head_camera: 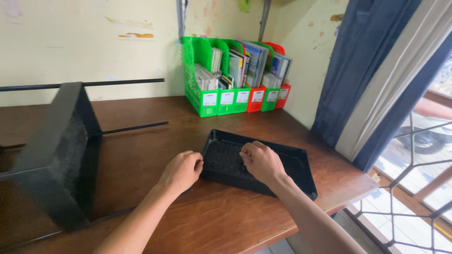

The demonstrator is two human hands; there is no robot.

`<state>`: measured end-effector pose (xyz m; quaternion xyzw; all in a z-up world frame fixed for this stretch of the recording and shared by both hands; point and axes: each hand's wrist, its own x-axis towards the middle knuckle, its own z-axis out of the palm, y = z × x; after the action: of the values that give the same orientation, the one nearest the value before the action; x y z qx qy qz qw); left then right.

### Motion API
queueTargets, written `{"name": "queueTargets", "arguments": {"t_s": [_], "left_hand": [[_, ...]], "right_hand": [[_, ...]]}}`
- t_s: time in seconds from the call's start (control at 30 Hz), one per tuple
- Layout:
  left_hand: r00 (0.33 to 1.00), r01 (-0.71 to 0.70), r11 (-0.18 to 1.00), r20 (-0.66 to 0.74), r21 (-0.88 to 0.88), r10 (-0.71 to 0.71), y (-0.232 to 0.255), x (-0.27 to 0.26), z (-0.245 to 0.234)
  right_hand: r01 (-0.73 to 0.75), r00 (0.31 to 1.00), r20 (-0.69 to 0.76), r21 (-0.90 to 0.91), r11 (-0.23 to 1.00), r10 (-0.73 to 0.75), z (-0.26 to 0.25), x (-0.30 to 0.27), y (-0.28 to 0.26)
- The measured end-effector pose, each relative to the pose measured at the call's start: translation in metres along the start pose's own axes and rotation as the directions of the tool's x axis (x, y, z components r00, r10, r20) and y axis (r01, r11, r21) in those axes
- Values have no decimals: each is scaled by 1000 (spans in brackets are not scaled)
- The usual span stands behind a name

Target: The person assembles a black perforated metal shelving unit by inserting horizontal rods into vertical side panels. They repeatedly remove and reinsert rods to adjust alignment, then place a perforated tray on the table and continue fitting rods into the frame.

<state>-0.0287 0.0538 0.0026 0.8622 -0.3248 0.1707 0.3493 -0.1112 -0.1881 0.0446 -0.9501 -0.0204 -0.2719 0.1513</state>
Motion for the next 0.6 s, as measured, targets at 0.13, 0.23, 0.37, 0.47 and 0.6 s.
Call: {"name": "queueTargets", "arguments": {"t_s": [0.13,0.23,0.37,0.47,0.6], "left_hand": [[996,79,997,-46,5,-79,-15,-43,-40],[988,139,990,-63,12,-138,-22,-81,-65],[973,215,976,-90,32,-211,-28,-122,-91],[963,255,966,-97,42,-250,-33,-152,-104],[944,310,949,-142,66,-298,-45,-185,-115]], "right_hand": [[78,996,37,83,993,-81,21,-10,-54],[128,987,74,160,979,-141,39,-26,-91],[227,967,70,195,954,-244,62,-38,-133],[259,955,84,243,935,-286,75,-47,-161],[275,944,116,242,930,-309,88,-59,-190]]}}
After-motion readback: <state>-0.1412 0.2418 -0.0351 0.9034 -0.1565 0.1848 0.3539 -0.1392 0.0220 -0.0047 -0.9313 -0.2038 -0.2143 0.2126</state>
